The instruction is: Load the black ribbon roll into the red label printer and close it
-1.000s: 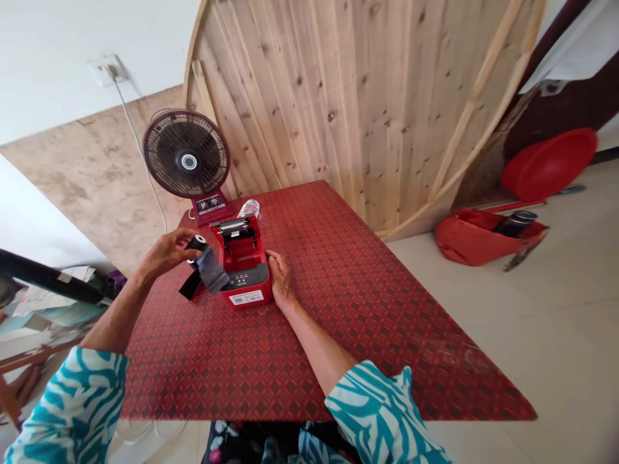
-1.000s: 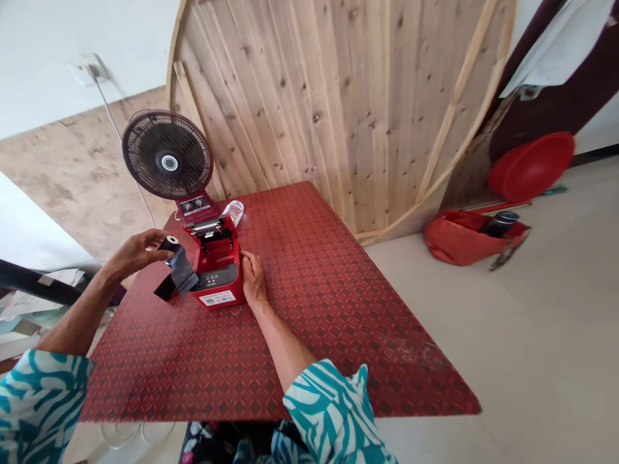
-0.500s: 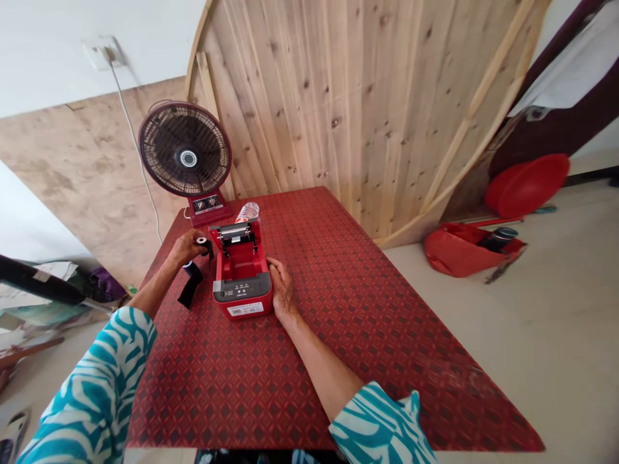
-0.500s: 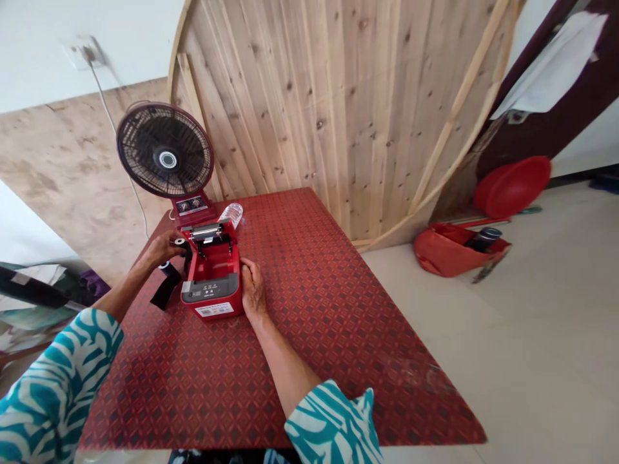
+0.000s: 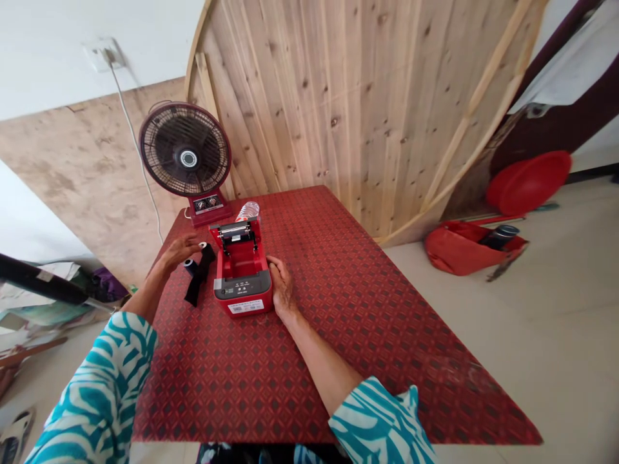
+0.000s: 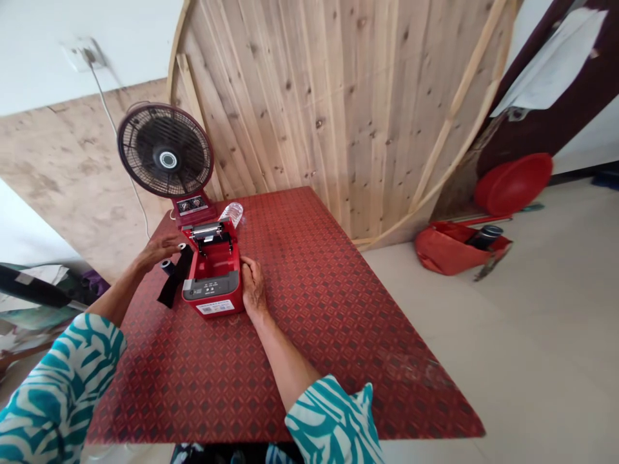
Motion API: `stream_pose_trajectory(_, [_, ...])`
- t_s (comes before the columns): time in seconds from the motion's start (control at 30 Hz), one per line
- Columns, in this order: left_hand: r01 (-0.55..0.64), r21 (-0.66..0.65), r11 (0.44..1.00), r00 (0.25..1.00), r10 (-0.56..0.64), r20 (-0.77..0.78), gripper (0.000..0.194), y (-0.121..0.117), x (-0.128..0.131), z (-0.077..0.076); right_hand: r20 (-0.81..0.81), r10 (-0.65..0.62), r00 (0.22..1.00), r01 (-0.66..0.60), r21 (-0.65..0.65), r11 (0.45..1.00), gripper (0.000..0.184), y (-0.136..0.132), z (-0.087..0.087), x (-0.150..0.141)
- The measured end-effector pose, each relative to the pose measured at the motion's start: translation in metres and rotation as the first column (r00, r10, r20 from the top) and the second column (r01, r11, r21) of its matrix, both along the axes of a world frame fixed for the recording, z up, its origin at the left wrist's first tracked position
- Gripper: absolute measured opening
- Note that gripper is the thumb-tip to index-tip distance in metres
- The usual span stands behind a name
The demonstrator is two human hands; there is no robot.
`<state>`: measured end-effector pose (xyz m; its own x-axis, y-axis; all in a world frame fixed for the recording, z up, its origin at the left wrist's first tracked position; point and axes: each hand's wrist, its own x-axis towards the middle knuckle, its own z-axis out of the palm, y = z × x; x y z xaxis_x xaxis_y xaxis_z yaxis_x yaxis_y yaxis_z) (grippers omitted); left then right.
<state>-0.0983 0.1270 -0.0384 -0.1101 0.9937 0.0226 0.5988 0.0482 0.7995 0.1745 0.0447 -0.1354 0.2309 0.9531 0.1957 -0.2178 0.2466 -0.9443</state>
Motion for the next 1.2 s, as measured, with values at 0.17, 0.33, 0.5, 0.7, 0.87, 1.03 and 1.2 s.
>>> stream_pose_trajectory(0.17, [0.021, 0.047, 0.999, 0.961, -0.033, 0.275, 0.066, -0.042, -0.034, -0.009, -0.015, 0.003, 1.000, -0.003, 0.003, 1.000, 0.034, 0.001, 0.000, 0.000])
stream_pose_trajectory(0.33, [0.102, -0.013, 0.995, 0.971, -0.097, 0.219, 0.074, -0.068, -0.027, -0.028, -0.016, 0.000, 1.000, -0.001, -0.007, 1.000, 0.035, -0.001, 0.001, 0.001])
stream_pose_trajectory(0.5, [-0.019, 0.052, 0.998, 0.957, 0.003, 0.291, 0.068, -0.068, -0.021, -0.036, -0.029, 0.010, 1.000, -0.011, -0.016, 1.000, 0.036, 0.000, 0.000, 0.000])
stream_pose_trajectory(0.7, [-0.090, 0.079, 0.993, 0.792, 0.023, 0.611, 0.059, -0.078, -0.038, -0.004, -0.044, 0.003, 0.999, -0.003, -0.011, 1.000, 0.035, 0.003, -0.003, -0.001])
stream_pose_trajectory(0.87, [-0.020, 0.073, 0.997, 0.788, -0.029, 0.615, 0.057, -0.100, -0.021, 0.033, -0.042, 0.009, 0.999, -0.010, -0.011, 1.000, 0.035, 0.004, -0.004, -0.002])
stream_pose_trajectory(1.03, [0.230, 0.061, 0.971, 0.840, -0.229, 0.492, 0.047, -0.120, 0.034, 0.056, -0.038, -0.012, 0.999, 0.013, 0.020, 1.000, 0.035, 0.006, -0.006, -0.004])
stream_pose_trajectory(1.2, [0.430, 0.059, 0.901, 0.881, -0.433, 0.188, 0.040, -0.115, 0.086, 0.066, -0.020, -0.024, 0.999, 0.025, 0.048, 0.999, 0.033, 0.010, -0.007, -0.006])
